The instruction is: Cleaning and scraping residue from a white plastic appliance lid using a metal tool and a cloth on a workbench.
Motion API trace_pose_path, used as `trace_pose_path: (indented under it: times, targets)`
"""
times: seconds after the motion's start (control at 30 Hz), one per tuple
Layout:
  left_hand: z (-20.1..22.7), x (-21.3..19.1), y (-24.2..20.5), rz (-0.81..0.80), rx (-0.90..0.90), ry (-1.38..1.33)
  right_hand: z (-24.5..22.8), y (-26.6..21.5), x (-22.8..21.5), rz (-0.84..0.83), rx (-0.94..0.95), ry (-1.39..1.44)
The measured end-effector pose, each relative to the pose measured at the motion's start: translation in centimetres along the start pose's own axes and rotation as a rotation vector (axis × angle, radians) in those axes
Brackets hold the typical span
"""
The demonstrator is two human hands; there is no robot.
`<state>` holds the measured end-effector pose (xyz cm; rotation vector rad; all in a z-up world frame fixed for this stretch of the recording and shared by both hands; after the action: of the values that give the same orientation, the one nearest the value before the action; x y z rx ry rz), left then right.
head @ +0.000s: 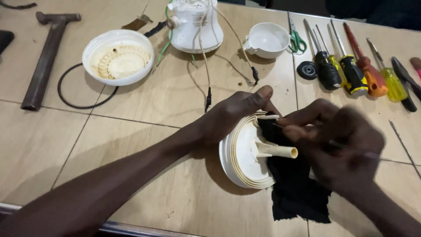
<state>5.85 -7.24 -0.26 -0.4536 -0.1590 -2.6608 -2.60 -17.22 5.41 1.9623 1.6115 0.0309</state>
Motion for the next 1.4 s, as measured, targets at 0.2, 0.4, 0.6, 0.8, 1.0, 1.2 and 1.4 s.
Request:
trace_pose_path:
  times: [0.2, 0.4, 0.6, 0.8, 1.0, 1.2, 1.4]
  targets:
    - [0.6, -0.1, -0.5, 0.07, -0.032, 0.084, -0.5, 1.8, -2.2, -0.049, -0.097, 0.139]
    - [0.0, 0.2, 0.1, -0.066, 0.03, -0.008, 0.6, 2.2, -0.5, -0.213, 0.008, 0.195]
    - [1.7, 1.2, -0.5, -0.128, 0.082, 0.173, 2.9, 3.2, -1.7, -0.188, 0.009, 0.432]
    - [2.1, 2.5, -1.0, -0.171, 0.103, 0.16, 2.6, 3.4, -3.0, -0.082, -0.053, 0.317]
    - [2.8, 2.8, -1.4, -0.091, 0.051, 0.117, 1.1, 3.1, -3.9, -0.017, -0.179, 0.08]
    - [6.3, 0.2, -1.0, -0.034, 0.345, 0.733, -0.4, 2.6, -3.3, -0.067, -0.198, 0.283]
    - [5.6, 1.1, -0.8, -0.148, 0.252, 0.657, -3.7, 1.3, -1.0, -0.166, -0.397, -0.036]
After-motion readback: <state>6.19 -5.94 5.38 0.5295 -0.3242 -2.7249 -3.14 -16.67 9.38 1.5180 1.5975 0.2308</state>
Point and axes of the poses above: each hand's wrist, its own y-axis towards the middle knuckle, its own x-axis out of the palm, z = x × y, the point moved 10 cm from there along y, towards the middle knuckle, and after that the axes turned 6 degrees about -z, right-handed, at the moved point
